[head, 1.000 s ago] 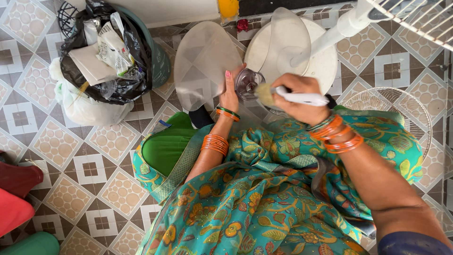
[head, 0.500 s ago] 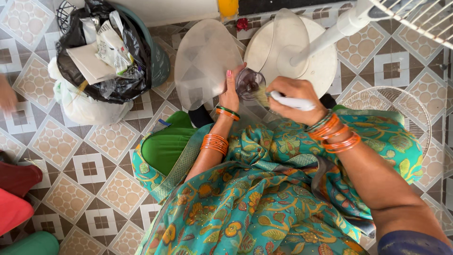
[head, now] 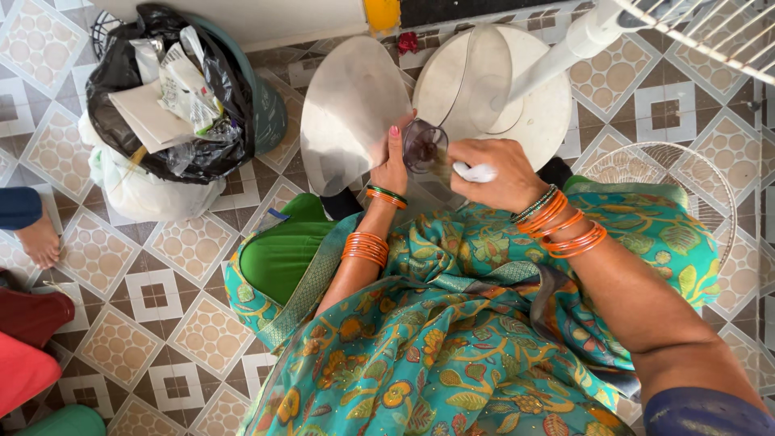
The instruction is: The person sits on the floor and uses a brush to clean a transparent fan blade and a small white plastic hub. The person holds each part with one hand and scrubs it with the brush in the other hand, then sets the cleaned parts aside.
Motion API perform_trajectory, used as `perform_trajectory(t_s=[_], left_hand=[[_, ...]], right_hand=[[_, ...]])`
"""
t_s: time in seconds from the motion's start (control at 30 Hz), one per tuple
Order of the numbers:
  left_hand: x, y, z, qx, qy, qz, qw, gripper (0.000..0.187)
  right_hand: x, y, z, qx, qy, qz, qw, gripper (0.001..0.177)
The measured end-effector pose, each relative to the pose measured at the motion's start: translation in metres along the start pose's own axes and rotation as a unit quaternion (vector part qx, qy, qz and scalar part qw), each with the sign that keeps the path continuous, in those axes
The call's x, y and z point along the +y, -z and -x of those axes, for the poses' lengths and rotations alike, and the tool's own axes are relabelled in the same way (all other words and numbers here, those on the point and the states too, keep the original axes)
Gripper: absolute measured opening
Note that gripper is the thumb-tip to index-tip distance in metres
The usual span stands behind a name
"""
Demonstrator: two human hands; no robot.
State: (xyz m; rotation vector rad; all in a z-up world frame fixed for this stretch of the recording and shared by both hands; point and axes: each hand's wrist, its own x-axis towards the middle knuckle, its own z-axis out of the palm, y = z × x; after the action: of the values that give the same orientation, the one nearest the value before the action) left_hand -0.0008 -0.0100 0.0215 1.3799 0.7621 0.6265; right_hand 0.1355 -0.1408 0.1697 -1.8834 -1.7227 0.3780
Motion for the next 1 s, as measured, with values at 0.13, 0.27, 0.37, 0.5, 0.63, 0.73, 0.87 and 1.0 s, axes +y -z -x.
perform_trajectory(t_s=[0.13, 0.27, 0.37, 0.5, 0.63, 0.73, 0.87, 1.0], left_hand=[[0.004, 0.003, 0.001, 0.013, -0.011, -0.028, 0.999, 0.064], [0.004, 0.003, 0.002, 0.011, 0.006, -0.047, 0.999, 0.063], [0.007, 0.004, -0.004, 0.024, -0.074, -0.072, 0.994, 0.052], [0.013, 0.004, -0.006, 0.036, -0.103, -0.153, 0.982, 0.045], [0.015, -0.001, 0.000, 0.023, -0.180, -0.281, 0.942, 0.042], [0.013, -0.002, 0.004, -0.006, -0.242, -0.391, 0.888, 0.046], [0.003, 0.002, -0.005, 0.012, -0.282, -0.554, 0.783, 0.059], [-0.007, 0.005, -0.006, 0.082, -0.330, -0.540, 0.770, 0.061]], right_hand=[[-0.001, 0.001, -0.002, 0.024, -0.065, 0.020, 0.997, 0.015], [0.008, -0.004, 0.003, 0.038, -0.051, -0.018, 0.998, 0.015], [0.025, -0.014, 0.005, 0.027, -0.070, 0.040, 0.996, 0.014], [0.048, -0.025, 0.008, 0.099, -0.069, -0.073, 0.990, 0.015], [0.058, -0.026, 0.001, 0.078, -0.263, -0.422, 0.864, 0.030], [0.051, -0.012, -0.004, 0.057, -0.284, -0.463, 0.837, 0.046], [0.033, 0.006, -0.004, 0.029, -0.296, -0.522, 0.799, 0.068], [0.023, 0.008, -0.003, 0.015, -0.270, -0.544, 0.795, 0.071]])
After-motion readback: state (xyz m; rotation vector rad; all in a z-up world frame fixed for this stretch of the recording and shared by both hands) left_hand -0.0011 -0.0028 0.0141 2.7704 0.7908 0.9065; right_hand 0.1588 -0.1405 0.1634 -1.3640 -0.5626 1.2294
